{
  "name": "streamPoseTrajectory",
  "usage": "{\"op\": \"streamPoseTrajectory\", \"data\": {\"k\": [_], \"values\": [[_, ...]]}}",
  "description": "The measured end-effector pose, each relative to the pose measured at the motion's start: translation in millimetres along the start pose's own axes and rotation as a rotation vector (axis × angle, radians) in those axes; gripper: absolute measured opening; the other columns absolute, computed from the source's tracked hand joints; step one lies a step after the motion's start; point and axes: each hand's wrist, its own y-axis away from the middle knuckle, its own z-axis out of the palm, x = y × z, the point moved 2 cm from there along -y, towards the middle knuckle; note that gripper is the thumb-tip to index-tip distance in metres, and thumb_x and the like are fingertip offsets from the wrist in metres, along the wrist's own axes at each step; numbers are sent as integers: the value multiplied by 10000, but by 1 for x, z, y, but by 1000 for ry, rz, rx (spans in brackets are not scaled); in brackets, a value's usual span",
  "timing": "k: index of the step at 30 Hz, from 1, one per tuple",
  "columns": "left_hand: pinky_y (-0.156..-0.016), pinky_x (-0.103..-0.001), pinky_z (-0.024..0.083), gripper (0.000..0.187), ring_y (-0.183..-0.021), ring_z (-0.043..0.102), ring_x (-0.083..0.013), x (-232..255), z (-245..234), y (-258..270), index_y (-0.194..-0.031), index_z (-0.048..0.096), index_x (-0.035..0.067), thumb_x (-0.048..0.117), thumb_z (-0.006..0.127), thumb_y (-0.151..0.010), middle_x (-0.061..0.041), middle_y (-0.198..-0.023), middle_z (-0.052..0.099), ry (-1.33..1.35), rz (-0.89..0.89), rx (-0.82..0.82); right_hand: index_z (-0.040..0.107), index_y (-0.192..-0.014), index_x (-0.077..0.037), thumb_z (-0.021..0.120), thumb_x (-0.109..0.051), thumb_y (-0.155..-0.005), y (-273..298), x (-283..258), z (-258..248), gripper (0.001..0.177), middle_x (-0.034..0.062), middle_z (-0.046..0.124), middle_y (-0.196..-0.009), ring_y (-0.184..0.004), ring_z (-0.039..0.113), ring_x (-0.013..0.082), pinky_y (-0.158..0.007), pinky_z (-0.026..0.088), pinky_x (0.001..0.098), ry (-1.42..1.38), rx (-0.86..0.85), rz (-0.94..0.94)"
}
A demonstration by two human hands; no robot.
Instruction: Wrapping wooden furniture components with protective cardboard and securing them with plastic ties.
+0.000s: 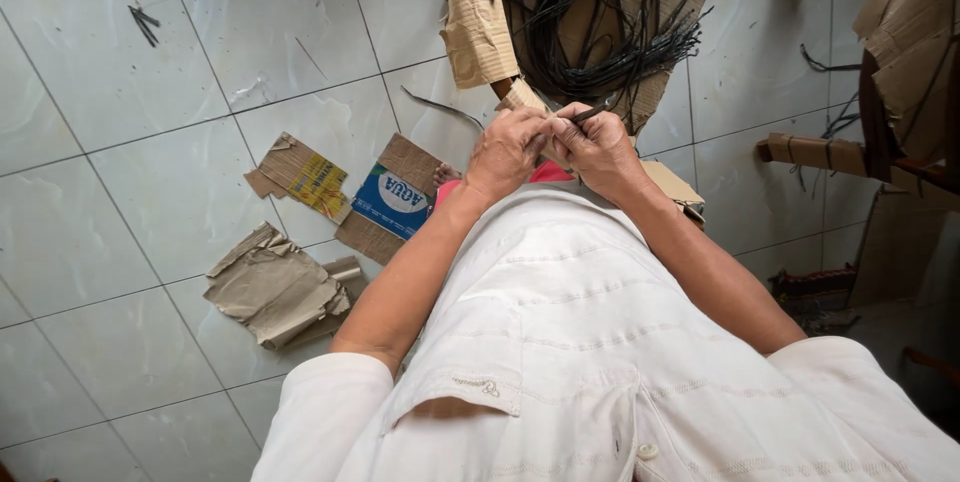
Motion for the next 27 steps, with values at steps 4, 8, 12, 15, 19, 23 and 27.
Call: {"op": "streamPoseTrajectory", "data": {"k": [4,8,12,15,19,23,27], "values": [[-808,-394,594,162,-906,691,-253,6,-5,11,-1010,733,266,333,588,-1038,0,-863,703,21,-19,160,623,-1225,20,558,-59,-1088,6,-1,-14,171,97,619,-637,-451,505,83,-430,413,175,11,8,2],[-806,-348,582,250,-835,705,-227,0,0,36,-988,758,274,403,559,-1068,33,-776,744,198,-161,204,435,-1383,102,545,-6,-1056,11,-8,-40,361,157,701,-781,-537,636,142,-447,502,219,283,-42,116],[-801,-367,589,235,-816,724,-232,23,-14,34,-1037,761,222,354,570,-1074,4,-765,766,252,-169,262,687,-1147,32,588,-102,-1053,13,-25,-42,192,82,765,-764,-577,718,163,-493,560,279,696,-132,258],[-813,-453,586,202,-839,731,-265,29,-16,16,-1189,697,162,253,570,-1062,-34,-785,764,202,-135,189,737,-996,-101,650,-165,-1040,6,-2,-41,116,17,705,-645,-572,686,179,-526,528,310,747,-119,77],[-820,-480,584,205,-887,725,-297,30,-9,1,-1175,676,170,201,513,-1054,-51,-819,753,39,-126,55,724,-967,-124,670,-193,-1028,-4,-20,-20,106,53,697,-677,-625,674,271,-568,524,395,776,-117,-42],[-875,-520,577,84,-1008,707,-362,26,-2,1,-1048,664,193,220,594,-1010,-59,-980,754,124,-161,-44,758,-972,-144,716,-219,-1023,-8,-30,-12,100,95,692,-843,-725,669,290,-613,511,400,750,-73,-197],[-870,-461,568,337,-961,722,-333,4,8,-1,-1013,702,242,475,464,-1065,-46,-904,748,188,-332,-46,693,-1307,-224,520,-323,-1133,-11,-60,-13,265,97,615,-1372,-1214,641,379,-963,533,486,615,-112,-320]]}}
